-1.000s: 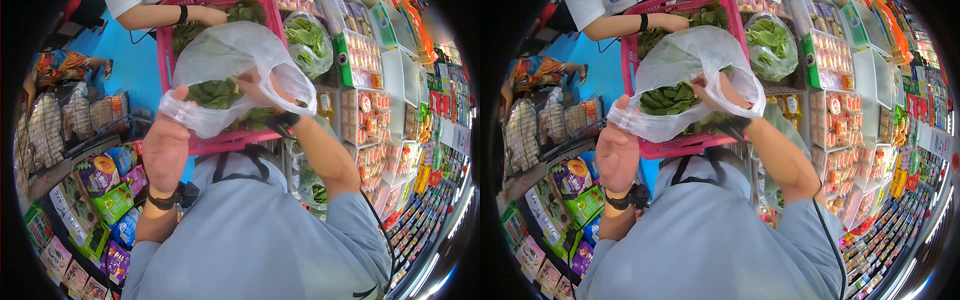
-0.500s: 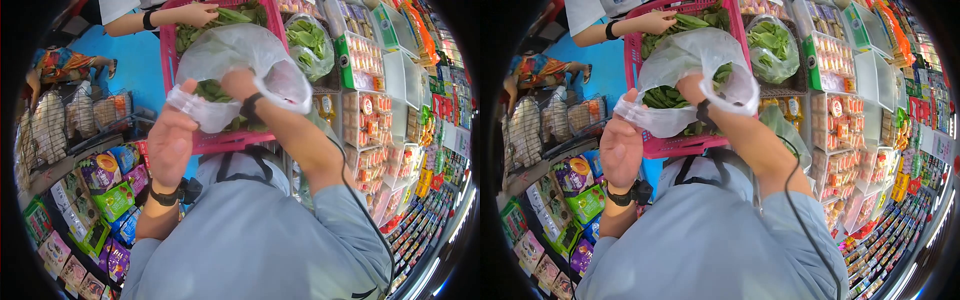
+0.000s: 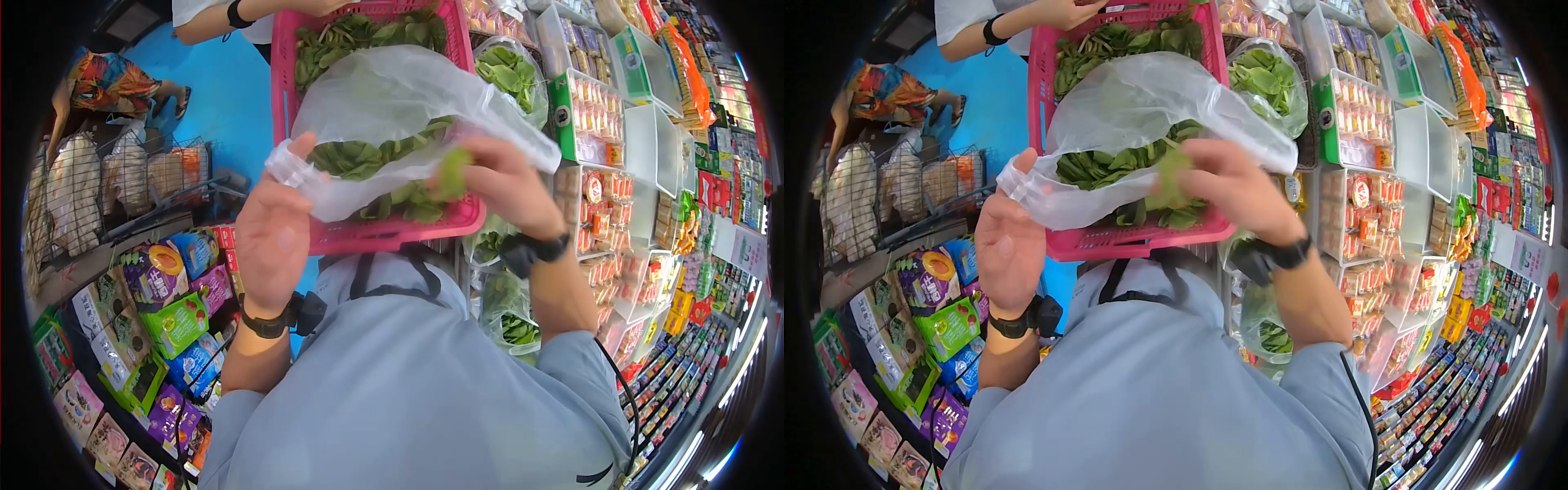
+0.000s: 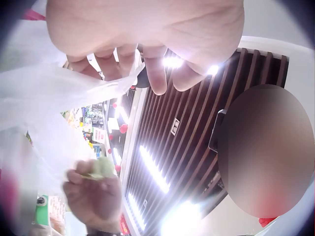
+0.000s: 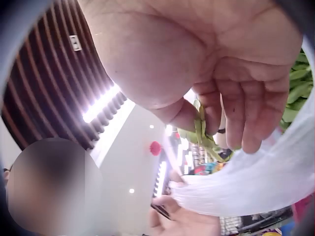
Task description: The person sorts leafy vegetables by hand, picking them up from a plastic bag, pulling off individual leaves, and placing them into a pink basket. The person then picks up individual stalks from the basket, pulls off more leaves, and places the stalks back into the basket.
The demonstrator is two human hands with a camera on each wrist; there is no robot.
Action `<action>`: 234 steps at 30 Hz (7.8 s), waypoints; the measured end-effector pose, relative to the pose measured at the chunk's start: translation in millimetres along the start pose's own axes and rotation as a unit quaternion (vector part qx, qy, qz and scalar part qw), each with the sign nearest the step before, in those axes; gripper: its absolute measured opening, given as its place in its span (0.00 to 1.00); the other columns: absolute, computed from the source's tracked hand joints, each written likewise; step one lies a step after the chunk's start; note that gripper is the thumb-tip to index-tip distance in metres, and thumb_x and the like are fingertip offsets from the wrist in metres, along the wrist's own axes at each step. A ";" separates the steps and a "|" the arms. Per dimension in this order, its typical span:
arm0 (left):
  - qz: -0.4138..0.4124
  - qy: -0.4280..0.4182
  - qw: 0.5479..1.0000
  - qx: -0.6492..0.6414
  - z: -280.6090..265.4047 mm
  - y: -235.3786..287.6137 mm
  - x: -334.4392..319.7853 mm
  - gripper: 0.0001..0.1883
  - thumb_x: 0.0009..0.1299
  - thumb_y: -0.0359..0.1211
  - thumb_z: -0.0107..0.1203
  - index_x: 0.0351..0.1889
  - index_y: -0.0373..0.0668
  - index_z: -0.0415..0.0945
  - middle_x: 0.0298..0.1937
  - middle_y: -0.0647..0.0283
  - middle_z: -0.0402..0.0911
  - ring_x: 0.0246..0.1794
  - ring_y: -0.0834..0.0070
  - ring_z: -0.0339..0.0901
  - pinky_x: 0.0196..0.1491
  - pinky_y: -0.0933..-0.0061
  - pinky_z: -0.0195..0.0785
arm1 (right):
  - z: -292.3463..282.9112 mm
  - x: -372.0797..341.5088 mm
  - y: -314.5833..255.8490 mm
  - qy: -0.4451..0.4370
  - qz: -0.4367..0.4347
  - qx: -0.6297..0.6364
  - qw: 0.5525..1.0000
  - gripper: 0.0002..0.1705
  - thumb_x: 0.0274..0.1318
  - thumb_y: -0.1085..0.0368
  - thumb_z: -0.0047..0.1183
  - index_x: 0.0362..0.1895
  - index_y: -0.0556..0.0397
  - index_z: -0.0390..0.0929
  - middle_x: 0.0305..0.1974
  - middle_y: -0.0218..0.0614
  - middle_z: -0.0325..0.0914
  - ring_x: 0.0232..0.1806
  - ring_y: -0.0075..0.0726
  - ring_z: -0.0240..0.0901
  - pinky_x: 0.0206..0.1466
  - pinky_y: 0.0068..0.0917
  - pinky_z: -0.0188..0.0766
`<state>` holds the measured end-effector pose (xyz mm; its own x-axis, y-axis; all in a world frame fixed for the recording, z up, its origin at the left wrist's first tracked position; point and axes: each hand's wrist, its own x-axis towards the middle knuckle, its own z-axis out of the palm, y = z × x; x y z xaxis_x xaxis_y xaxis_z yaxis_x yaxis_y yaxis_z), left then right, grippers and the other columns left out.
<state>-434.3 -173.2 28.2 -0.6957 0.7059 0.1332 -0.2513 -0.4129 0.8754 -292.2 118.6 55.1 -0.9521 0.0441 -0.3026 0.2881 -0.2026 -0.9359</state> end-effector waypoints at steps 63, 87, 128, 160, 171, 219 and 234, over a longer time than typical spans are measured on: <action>-0.082 0.045 0.992 0.090 6.4 21.3 -19.9 0.27 0.85 0.55 0.42 0.61 0.41 0.73 0.77 0.42 0.70 0.44 0.78 0.78 0.54 0.72 0.72 | 8.9 93.2 52.1 0.117 0.015 -0.210 0.971 0.25 0.71 0.52 0.63 0.57 0.63 0.84 0.53 0.44 0.86 0.54 0.37 0.82 0.58 0.36 0.77; -0.239 -0.116 0.956 0.121 101.7 -13.6 -28.0 0.26 0.75 0.26 0.67 0.69 0.31 0.72 0.55 0.59 0.84 0.56 0.79 0.80 0.59 0.69 0.77 | 66.6 -101.9 27.4 0.164 -0.149 0.360 0.906 0.17 0.80 0.62 0.52 0.63 0.61 0.74 0.60 0.47 0.81 0.62 0.50 0.82 0.64 0.54 0.83; -0.224 -0.515 0.755 0.337 312.9 -100.2 3.1 0.19 0.82 0.37 0.60 0.65 0.35 0.79 0.52 0.65 0.87 0.51 0.77 0.83 0.55 0.73 0.76 | 51.0 -312.6 105.5 0.498 -0.297 0.296 0.759 0.29 0.70 0.66 0.65 0.70 0.58 0.72 0.60 0.34 0.82 0.61 0.30 0.78 0.65 0.35 0.76; -0.276 -0.294 0.908 0.110 336.7 -119.6 -102.7 0.14 0.85 0.40 0.57 0.52 0.38 0.76 0.35 0.66 0.81 0.30 0.83 0.75 0.34 0.79 0.69 | 92.2 -353.6 116.9 0.577 -0.303 -0.113 0.750 0.09 0.66 0.71 0.67 0.48 0.59 0.84 0.45 0.37 0.86 0.43 0.31 0.86 0.48 0.29 0.82; -0.334 -0.116 0.929 -0.111 296.9 -94.3 -86.8 0.18 0.89 0.47 0.46 0.54 0.41 0.71 0.37 0.68 0.71 0.32 0.80 0.65 0.37 0.77 0.63 | 75.8 -309.1 96.9 0.333 -0.429 -0.237 0.806 0.13 0.65 0.69 0.59 0.53 0.53 0.79 0.50 0.40 0.83 0.62 0.53 0.79 0.71 0.44 0.73; -0.149 -0.339 0.919 0.136 287.8 -82.6 -81.6 0.14 0.73 0.22 0.65 0.55 0.33 0.76 0.48 0.58 0.86 0.44 0.74 0.87 0.51 0.70 0.80 | 80.6 -326.5 85.4 0.423 -0.206 0.165 0.867 0.18 0.78 0.66 0.56 0.64 0.61 0.79 0.52 0.32 0.85 0.48 0.22 0.79 0.52 0.26 0.78; -0.310 -0.342 0.887 0.035 271.9 -105.6 -93.2 0.19 0.80 0.23 0.47 0.67 0.29 0.75 0.57 0.57 0.85 0.58 0.71 0.81 0.62 0.69 0.74 | 85.3 -321.5 81.2 0.579 -0.177 -0.182 0.775 0.34 0.50 0.58 0.82 0.58 0.57 0.83 0.42 0.36 0.79 0.38 0.35 0.81 0.45 0.32 0.81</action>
<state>-159.9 -38.9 49.7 0.1374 0.9785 -0.1540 -0.3838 0.1960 0.9024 28.5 4.6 91.7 -0.3084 0.9248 0.2229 0.2411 0.3027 -0.9221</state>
